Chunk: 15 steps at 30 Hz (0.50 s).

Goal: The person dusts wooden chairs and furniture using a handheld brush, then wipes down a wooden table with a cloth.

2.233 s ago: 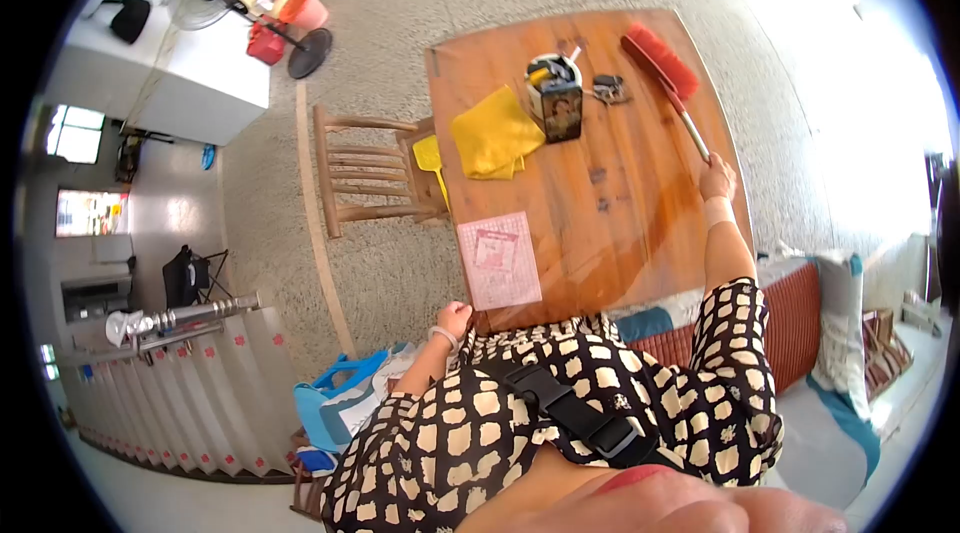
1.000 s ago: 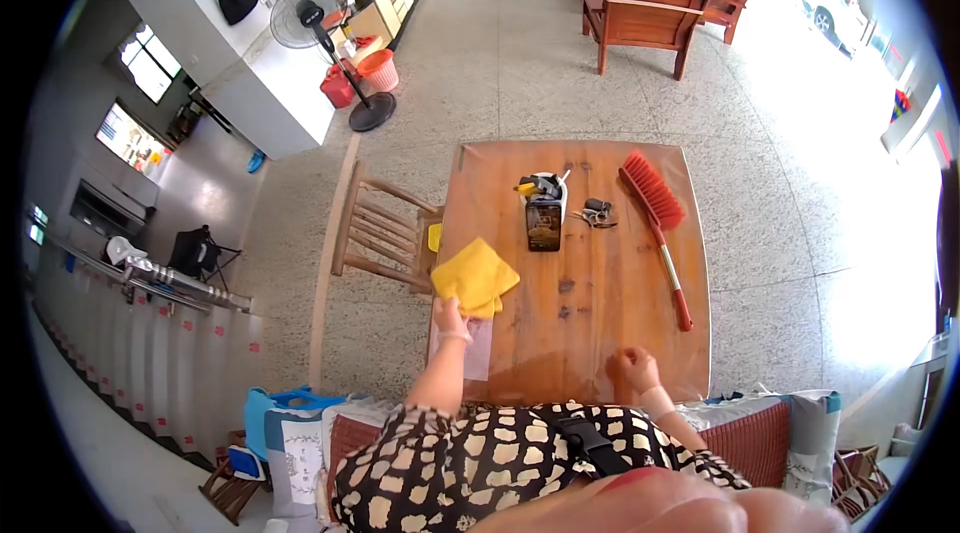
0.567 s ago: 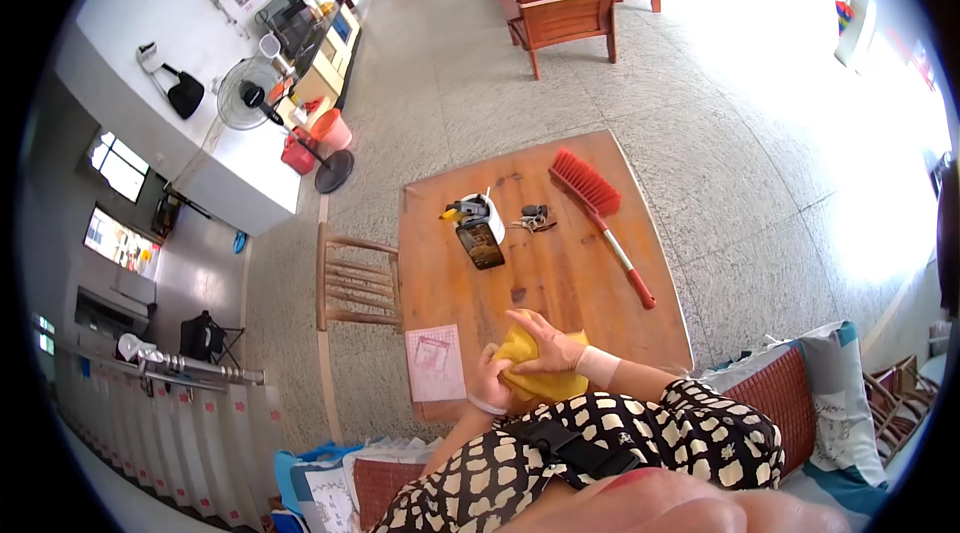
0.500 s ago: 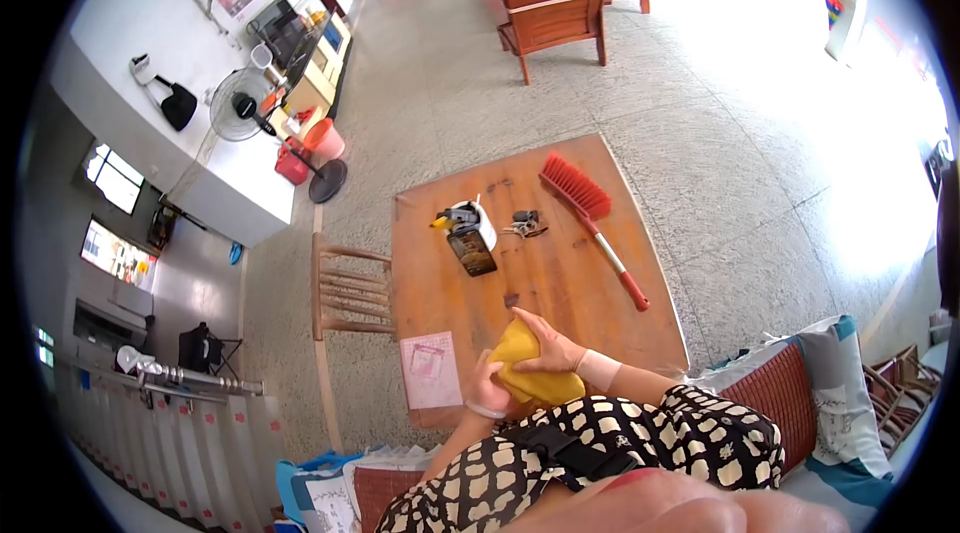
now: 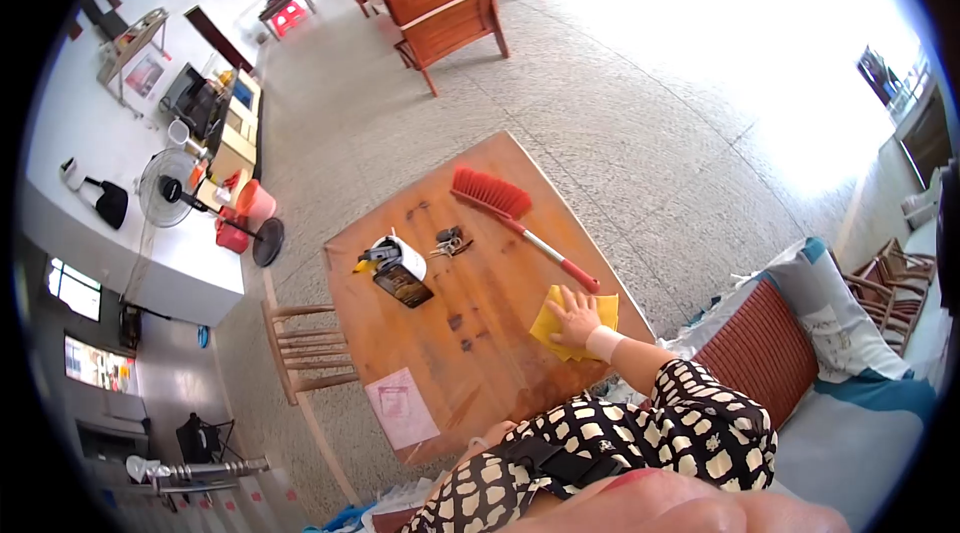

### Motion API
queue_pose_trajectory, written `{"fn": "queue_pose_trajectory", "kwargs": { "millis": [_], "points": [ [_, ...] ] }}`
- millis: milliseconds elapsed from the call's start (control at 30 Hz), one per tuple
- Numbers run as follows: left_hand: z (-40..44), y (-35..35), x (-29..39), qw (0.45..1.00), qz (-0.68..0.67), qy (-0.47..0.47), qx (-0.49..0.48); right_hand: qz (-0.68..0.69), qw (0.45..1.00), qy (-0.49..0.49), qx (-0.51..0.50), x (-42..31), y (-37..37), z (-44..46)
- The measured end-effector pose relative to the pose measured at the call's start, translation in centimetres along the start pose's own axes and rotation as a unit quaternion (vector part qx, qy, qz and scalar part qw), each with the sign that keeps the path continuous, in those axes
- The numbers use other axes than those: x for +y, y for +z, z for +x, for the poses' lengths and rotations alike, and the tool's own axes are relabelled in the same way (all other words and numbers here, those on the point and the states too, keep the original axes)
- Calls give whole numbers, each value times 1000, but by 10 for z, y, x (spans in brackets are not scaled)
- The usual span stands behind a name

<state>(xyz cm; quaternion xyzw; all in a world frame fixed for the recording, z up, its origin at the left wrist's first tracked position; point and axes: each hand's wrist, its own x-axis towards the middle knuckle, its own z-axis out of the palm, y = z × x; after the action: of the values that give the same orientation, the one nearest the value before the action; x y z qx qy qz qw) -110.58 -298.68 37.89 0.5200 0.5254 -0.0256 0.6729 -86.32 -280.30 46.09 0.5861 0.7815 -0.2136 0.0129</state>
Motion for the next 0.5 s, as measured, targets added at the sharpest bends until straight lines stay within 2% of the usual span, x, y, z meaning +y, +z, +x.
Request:
{"fn": "queue_pose_trajectory", "kwargs": {
  "millis": [267,500],
  "points": [
    [12,10,-3,978,125,25,163,31,986,-51,154,5,13,-13],
    [11,16,-17,959,170,36,225,45,982,-55,177,6,16,-11]
  ]
}}
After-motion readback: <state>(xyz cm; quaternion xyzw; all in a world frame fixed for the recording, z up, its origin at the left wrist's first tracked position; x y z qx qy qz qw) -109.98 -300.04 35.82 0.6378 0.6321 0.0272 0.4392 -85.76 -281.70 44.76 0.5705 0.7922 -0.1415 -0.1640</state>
